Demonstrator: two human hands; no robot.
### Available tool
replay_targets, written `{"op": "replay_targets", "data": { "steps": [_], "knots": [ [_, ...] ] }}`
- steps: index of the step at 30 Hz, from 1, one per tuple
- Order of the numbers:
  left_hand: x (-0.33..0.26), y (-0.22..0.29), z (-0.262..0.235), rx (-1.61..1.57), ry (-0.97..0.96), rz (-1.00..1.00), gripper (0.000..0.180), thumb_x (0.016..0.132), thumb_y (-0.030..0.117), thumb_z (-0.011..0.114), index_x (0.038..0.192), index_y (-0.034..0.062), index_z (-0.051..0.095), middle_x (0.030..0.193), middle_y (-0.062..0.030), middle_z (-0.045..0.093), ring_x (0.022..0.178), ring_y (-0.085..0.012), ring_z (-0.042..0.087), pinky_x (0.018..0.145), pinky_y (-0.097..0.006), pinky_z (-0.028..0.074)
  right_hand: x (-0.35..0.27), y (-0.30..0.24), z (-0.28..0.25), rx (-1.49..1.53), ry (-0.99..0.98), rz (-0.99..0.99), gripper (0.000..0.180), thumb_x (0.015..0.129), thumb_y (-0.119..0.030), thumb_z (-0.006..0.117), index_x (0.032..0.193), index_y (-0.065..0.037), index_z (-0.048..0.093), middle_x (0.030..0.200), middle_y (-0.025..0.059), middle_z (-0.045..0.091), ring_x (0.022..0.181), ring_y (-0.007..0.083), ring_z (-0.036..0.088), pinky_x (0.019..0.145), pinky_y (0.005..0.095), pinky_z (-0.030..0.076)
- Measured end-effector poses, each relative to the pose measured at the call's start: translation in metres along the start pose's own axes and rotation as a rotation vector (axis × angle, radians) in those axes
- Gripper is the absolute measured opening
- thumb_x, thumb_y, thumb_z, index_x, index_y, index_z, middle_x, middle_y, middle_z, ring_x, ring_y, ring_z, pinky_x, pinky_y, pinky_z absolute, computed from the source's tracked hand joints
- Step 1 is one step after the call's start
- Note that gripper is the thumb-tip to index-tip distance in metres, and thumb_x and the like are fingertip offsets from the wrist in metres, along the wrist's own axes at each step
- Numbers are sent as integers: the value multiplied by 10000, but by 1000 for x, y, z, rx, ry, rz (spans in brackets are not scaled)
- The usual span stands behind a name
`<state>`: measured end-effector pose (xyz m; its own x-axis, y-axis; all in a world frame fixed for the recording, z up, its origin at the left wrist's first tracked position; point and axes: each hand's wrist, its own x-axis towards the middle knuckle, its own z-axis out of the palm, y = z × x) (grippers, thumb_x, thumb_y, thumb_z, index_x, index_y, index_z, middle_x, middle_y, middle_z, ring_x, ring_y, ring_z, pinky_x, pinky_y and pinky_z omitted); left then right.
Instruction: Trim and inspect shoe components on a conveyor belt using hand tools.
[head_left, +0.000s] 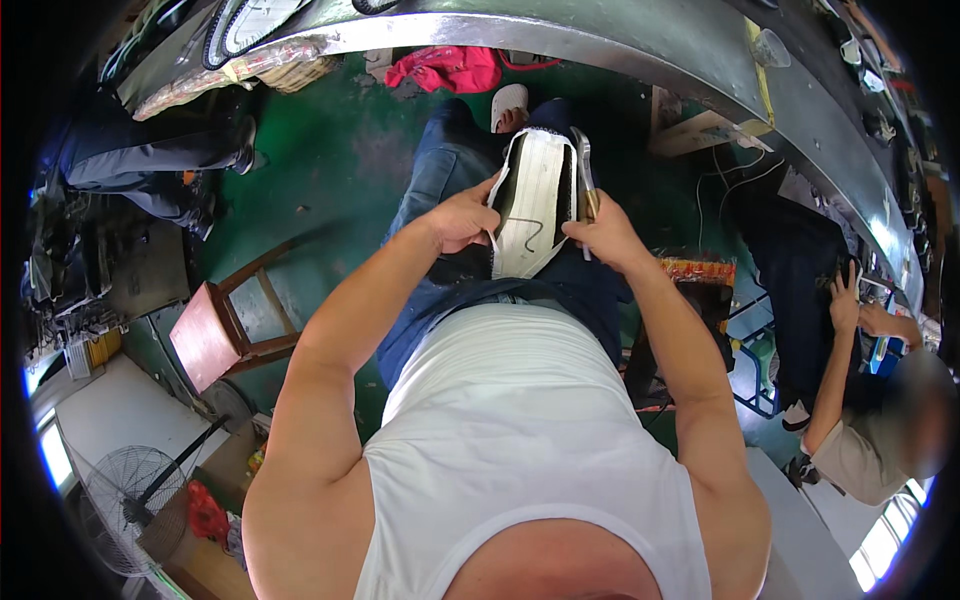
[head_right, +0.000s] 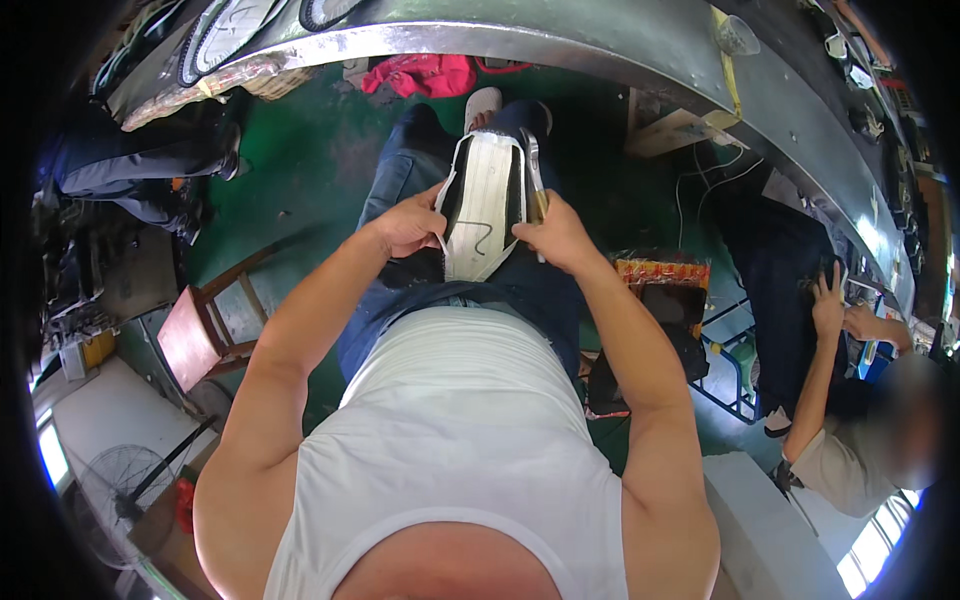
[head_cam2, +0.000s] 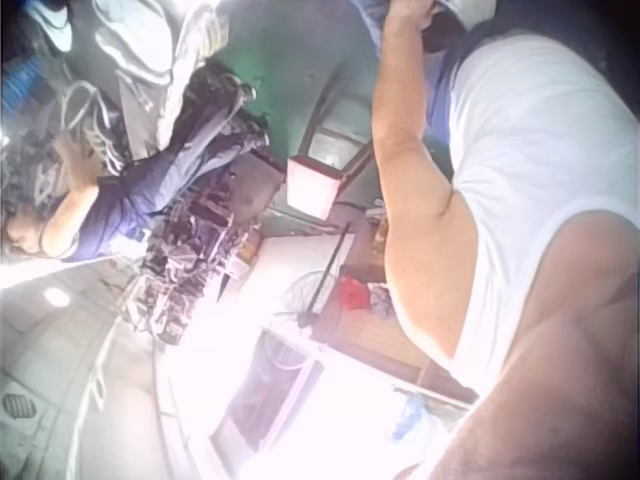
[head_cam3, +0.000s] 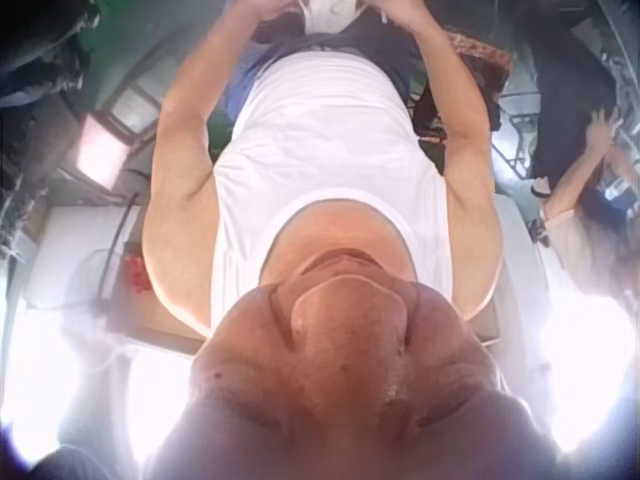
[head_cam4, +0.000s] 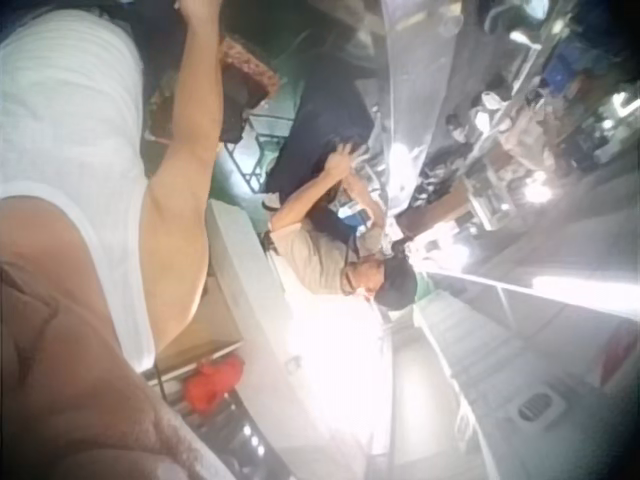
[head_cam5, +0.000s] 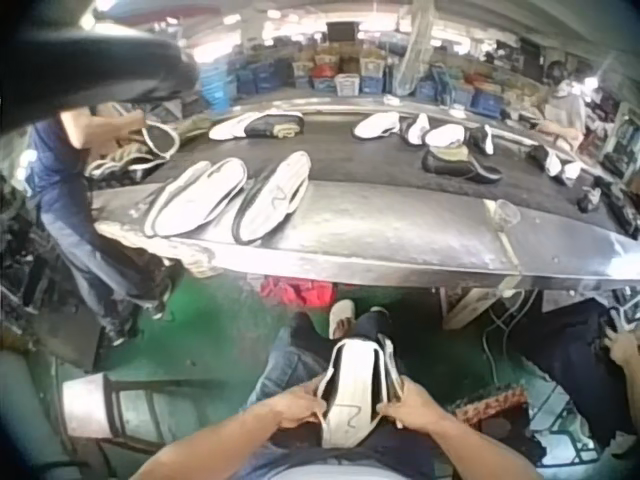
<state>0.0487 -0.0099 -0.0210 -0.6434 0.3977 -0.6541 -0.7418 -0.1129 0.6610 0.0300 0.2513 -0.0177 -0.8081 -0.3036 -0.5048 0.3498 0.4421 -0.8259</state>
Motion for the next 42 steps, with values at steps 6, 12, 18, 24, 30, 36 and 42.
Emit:
{"op": "replay_targets", "data": {
  "steps": [6, 12, 18, 24, 30, 36, 42],
  "knots": [
    [-7, -43, 14, 334, 84, 210, 1020, 702, 32, 636, 1534, -80, 57, 1475, -246, 406, 1362, -264, 415, 1126, -285, 299, -57, -13, -35, -526, -53, -79, 357, 905, -294, 617, 1076, 16, 573, 807, 247, 636, 793, 427, 637, 748, 471, 505],
    [-7, -51, 28, 398, 52, 342, 1025, 735, 44, 630, 1548, -45, 11, 1539, -253, 304, 1411, -263, 345, 1155, -286, 238, -65, -47, -31, -847, -293, -360, 463, 887, -85, 582, 1316, 54, 479, 1138, 246, 603, 1048, 398, 593, 891, 449, 496],
    [-11, -35, 49, -227, 70, 241, 740, 980, 299, 460, 1562, 9, 107, 1524, -163, 375, 1358, -236, 413, 1119, -285, 301, -50, -84, -19, -1221, -331, -339, 218, 825, -90, 609, 1001, 38, 606, 906, 225, 665, 861, 381, 659, 757, 440, 535],
    [31, -56, 42, 86, 700, 299, 609, 1055, 470, 269, 1394, 29, 516, 1360, -234, 559, 1285, -331, 520, 1065, -370, 398, -53, -25, 26, -886, -97, -399, 219, 844, -121, 629, 998, 16, 552, 907, 219, 638, 853, 384, 648, 748, 475, 516],
    [28, -58, 40, 478, 759, 352, 551, 1057, 363, 239, 1361, 8, 530, 1285, -289, 574, 1226, -446, 518, 1055, -435, 404, -39, -36, -6, -1004, -21, -585, 289, 807, -52, 613, 1068, 43, 532, 927, 202, 622, 876, 387, 632, 819, 442, 513],
    [28, -62, 39, 652, 704, 622, 473, 1038, 265, 367, 1452, 42, 422, 1449, -274, 420, 1278, -428, 483, 1062, -415, 411, -17, -47, -5, -1153, 98, -529, 260, 818, -68, 591, 1058, 25, 556, 929, 169, 625, 875, 378, 639, 757, 428, 541],
    [11, -43, 40, 966, 511, 559, 538, 1019, 225, 429, 1537, 190, 287, 1577, -267, 177, 1253, -460, 493, 1039, -420, 445, -12, -20, -24, -843, -33, -378, 195, 879, -114, 607, 1027, 4, 560, 933, 242, 629, 903, 432, 625, 779, 500, 503]
  ]
}}
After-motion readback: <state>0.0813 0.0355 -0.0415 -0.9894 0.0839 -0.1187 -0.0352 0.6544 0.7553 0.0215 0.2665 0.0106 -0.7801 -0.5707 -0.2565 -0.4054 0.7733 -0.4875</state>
